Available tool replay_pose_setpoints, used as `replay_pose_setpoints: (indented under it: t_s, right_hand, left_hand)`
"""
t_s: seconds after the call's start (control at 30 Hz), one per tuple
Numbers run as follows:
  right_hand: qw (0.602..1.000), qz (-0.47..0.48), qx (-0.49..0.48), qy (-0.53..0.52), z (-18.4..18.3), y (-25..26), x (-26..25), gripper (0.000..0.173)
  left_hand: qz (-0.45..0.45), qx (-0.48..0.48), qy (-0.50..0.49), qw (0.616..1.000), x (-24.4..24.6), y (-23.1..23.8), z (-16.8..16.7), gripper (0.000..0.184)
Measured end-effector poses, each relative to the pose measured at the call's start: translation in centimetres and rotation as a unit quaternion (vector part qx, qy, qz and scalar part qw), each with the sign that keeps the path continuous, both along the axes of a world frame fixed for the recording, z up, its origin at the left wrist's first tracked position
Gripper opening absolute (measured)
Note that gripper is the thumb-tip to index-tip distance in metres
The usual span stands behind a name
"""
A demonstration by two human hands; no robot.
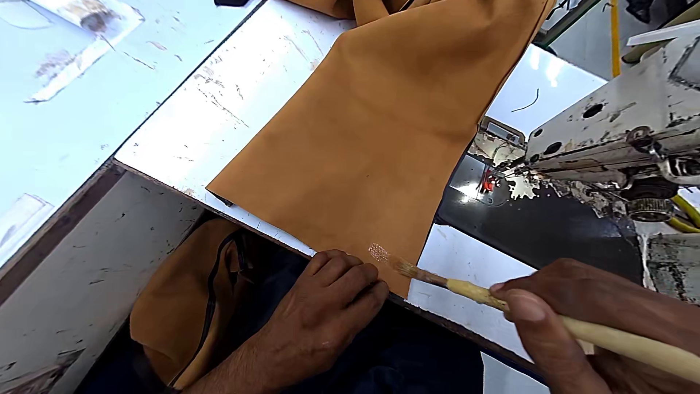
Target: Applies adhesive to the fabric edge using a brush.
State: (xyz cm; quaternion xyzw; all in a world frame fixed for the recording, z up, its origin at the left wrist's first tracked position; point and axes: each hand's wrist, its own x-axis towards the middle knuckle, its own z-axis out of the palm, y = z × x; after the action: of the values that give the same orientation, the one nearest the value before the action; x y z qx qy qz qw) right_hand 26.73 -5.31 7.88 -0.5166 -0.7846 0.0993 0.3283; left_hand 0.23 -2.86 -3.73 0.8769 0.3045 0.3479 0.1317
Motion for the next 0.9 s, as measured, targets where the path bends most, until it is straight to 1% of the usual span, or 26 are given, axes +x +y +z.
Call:
replay_pose_setpoints:
  t_s: [0.07, 0.17, 0.27, 0.37, 0.47, 0.6, 0.77, 0.9]
  right_hand:
    - [1.000, -0.008, 0.001, -0.009, 0.7, -0.2, 0.6, 0.031]
    - [1.000, 0.005, 0.009, 0.020, 1.4, -0.1, 0.6, 0.027]
    - [0.999, 0.033, 0.000, 0.038, 0.8, 0.3, 0.1, 0.022]
    - [0.999, 0.026, -0.023, 0.004, 0.9, 0.5, 0.0, 0.025]
    - [0.999, 0.035, -0.027, 0.003, 1.4, 1.1, -0.5, 0.025]
    - [0.996, 0.069, -0.007, 0.050, -0.3, 2.8, -2.9, 0.019]
    - [0.992, 0.075, 0.033, 0.093, -2.3, 5.1, -6.0, 0.019]
    - [0.990, 0.084, 0.055, 0.101, -2.9, 6.6, -7.5, 0.020]
  left_hand:
    - [-0.002, -0.003, 0.004, 1.000, -0.1, 0.0, 0.0, 0.018]
    - [-0.007, -0.003, 0.007, 1.000, -0.2, 0.1, -0.1, 0.019]
    - [-0.014, 0.004, 0.008, 1.000, -0.4, 0.1, -0.2, 0.022]
    - [-0.024, 0.006, 0.000, 1.000, -0.4, 0.2, -0.2, 0.022]
    - [-0.021, 0.012, 0.004, 1.000, -0.5, 0.0, -0.3, 0.023]
    - [-0.020, 0.019, -0.010, 1.000, -0.4, -0.2, -0.6, 0.024]
    - [-0.020, 0.029, -0.021, 0.999, -0.4, -0.4, -1.2, 0.025]
    - [-0.021, 0.027, -0.029, 0.999, -0.4, -0.4, -1.3, 0.025]
